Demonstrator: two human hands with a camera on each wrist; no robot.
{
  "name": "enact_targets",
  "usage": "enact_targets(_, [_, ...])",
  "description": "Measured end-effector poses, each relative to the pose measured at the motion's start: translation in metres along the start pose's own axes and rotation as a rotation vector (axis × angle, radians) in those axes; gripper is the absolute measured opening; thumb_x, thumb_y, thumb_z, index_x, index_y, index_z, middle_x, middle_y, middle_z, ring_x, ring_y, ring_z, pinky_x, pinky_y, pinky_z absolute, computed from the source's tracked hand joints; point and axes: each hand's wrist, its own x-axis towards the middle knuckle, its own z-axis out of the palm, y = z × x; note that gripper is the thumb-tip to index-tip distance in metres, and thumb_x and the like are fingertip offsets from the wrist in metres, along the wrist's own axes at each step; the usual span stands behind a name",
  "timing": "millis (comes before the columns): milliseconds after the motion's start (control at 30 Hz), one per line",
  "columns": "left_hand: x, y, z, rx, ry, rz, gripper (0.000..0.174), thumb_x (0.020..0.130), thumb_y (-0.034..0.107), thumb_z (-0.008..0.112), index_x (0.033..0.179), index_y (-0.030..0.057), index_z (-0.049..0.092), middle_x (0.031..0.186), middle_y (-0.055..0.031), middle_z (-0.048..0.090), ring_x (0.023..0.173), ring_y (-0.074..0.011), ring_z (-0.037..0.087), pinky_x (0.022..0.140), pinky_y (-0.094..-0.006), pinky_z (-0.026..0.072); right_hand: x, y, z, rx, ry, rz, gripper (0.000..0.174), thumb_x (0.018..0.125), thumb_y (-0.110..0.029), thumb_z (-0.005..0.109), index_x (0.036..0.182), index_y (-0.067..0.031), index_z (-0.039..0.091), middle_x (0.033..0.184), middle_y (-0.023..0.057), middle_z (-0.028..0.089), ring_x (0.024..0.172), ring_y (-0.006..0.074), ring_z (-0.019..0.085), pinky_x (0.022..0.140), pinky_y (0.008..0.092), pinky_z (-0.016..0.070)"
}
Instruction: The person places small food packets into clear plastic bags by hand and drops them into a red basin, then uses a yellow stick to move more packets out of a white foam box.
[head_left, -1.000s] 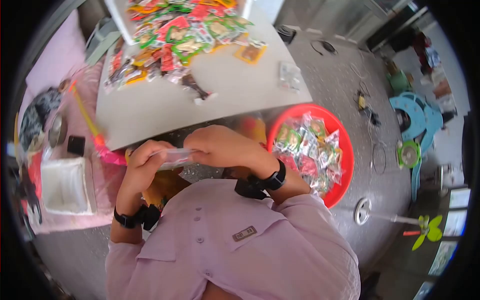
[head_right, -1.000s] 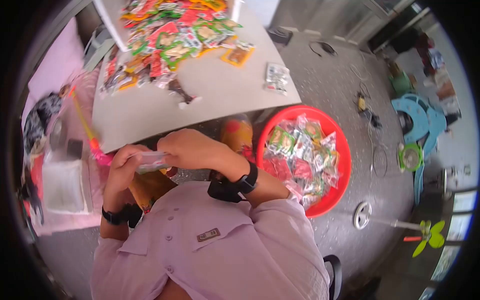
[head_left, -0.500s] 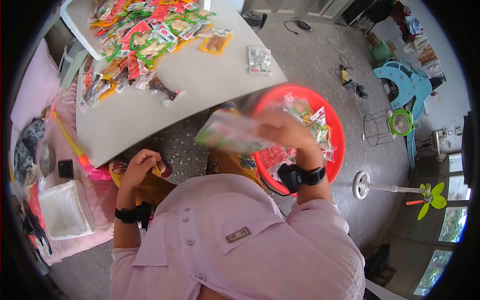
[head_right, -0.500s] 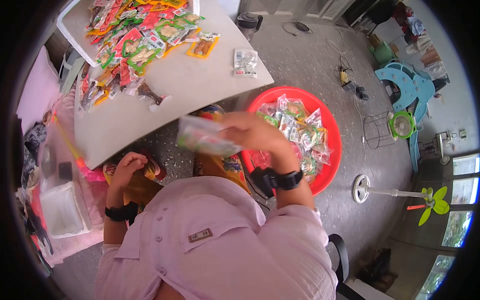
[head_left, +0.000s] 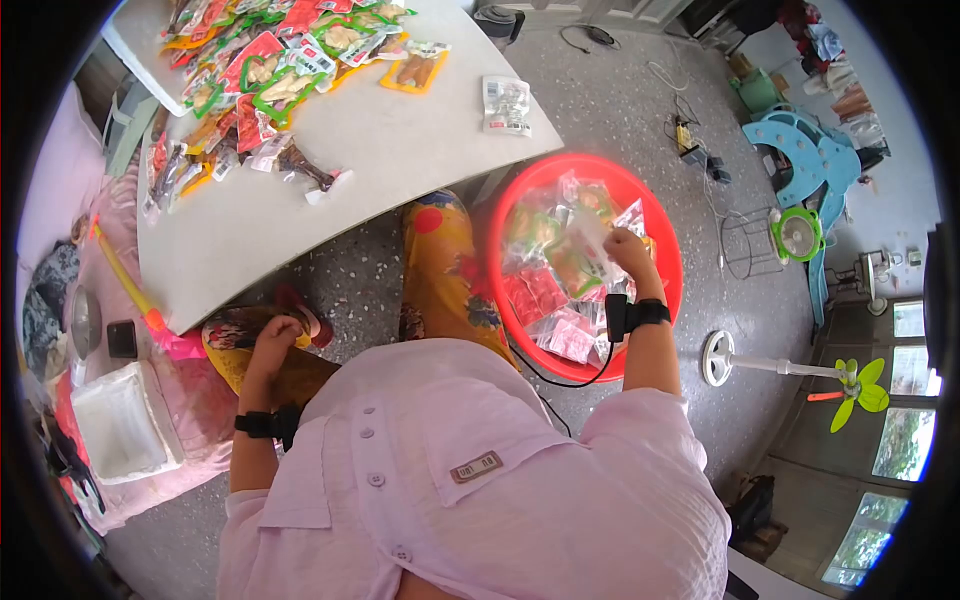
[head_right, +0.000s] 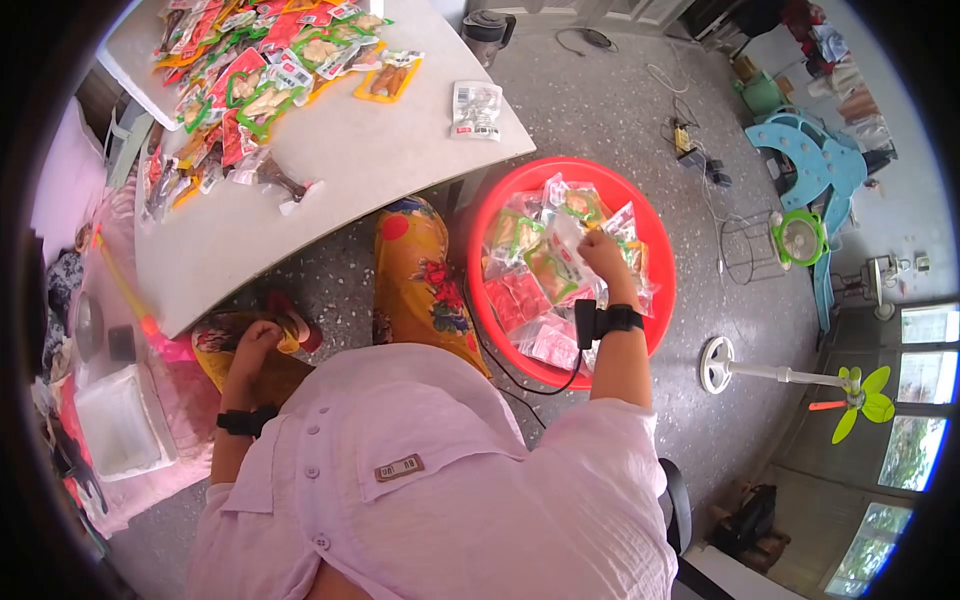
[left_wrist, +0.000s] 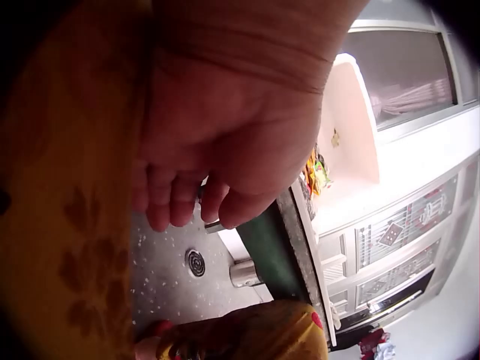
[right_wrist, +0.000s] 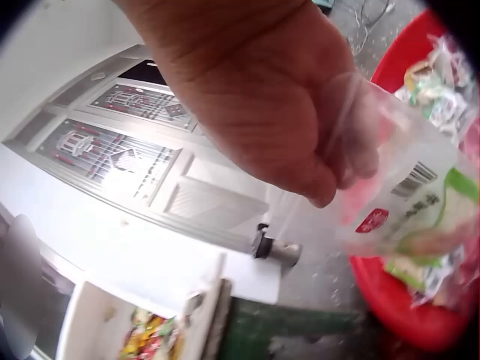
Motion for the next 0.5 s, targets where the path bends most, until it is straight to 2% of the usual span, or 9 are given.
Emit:
enact_targets(100, [0.000,-0.001,-0.003,-0.044,0.022,-0.020,0.012,0.079,0.014,0.051,0.086,0.0044,0.054,0.076,0.0002,0.052,0.070,-0.0083,0.046,0.064,-0.0207,0.0383,0.008,0.019,-0.005,-0.153,0.249,-0.032,0.017,0.069,-0.019,0.055,0.074,-0.0034,0.055,0.068,0.0110,0.057,0.067,0.0197,0.056,0.060,0.0322,0.0434])
enact_targets(133, [0.000,-0.001,-0.004,-0.078,0.039,-0.037,0.012,0.080,0.014,0.050,0.086,0.0045,0.054,0.077,-0.0001,0.053,0.071,-0.0086,0.047,0.065,-0.0211,0.0387,0.017,0.029,-0.006,-0.117,0.273,-0.018,0.015,0.071,-0.020,0.052,0.075,-0.0054,0.055,0.072,0.0143,0.058,0.072,0.0258,0.057,0.063,0.0372,0.0437])
enact_targets(233, [-0.001,-0.002,-0.005,-0.112,0.055,-0.058,0.014,0.080,0.016,0.050,0.087,0.0043,0.053,0.079,-0.0010,0.054,0.072,-0.0093,0.048,0.067,-0.0217,0.0396,0.025,0.039,-0.007,-0.284,0.449,-0.071,0.018,0.074,-0.020,0.049,0.074,-0.0038,0.054,0.074,0.0167,0.058,0.073,0.0306,0.057,0.062,0.0401,0.0434])
enact_targets(267, [-0.001,-0.003,-0.006,-0.112,0.052,-0.060,0.014,0.081,0.016,0.049,0.088,0.0042,0.053,0.079,-0.0012,0.054,0.073,-0.0095,0.048,0.068,-0.0218,0.0398,0.029,0.047,-0.003,-0.399,0.432,-0.072,0.015,0.074,-0.016,0.046,0.075,-0.0030,0.054,0.074,0.0188,0.058,0.073,0.0336,0.056,0.062,0.0423,0.0435])
enact_targets(367, [-0.002,-0.002,-0.006,-0.130,0.049,-0.055,0.015,0.081,0.017,0.049,0.088,0.0038,0.052,0.081,-0.0013,0.054,0.074,-0.0095,0.049,0.068,-0.0218,0.0399,0.016,0.054,0.022,-0.608,0.314,0.000,0.016,0.075,-0.015,0.042,0.079,-0.0040,0.053,0.080,0.0193,0.058,0.078,0.0345,0.056,0.068,0.0425,0.0447])
enact_targets(500, [-0.007,0.007,-0.008,-0.117,0.027,-0.061,0.016,0.082,0.019,0.051,0.088,0.0046,0.051,0.083,-0.0020,0.053,0.081,-0.0100,0.050,0.074,-0.0225,0.0409,0.007,0.109,0.094,-0.518,0.030,0.112,0.019,0.072,-0.014,0.045,0.084,-0.0058,0.057,0.086,0.0190,0.058,0.083,0.0356,0.055,0.072,0.0424,0.0441])
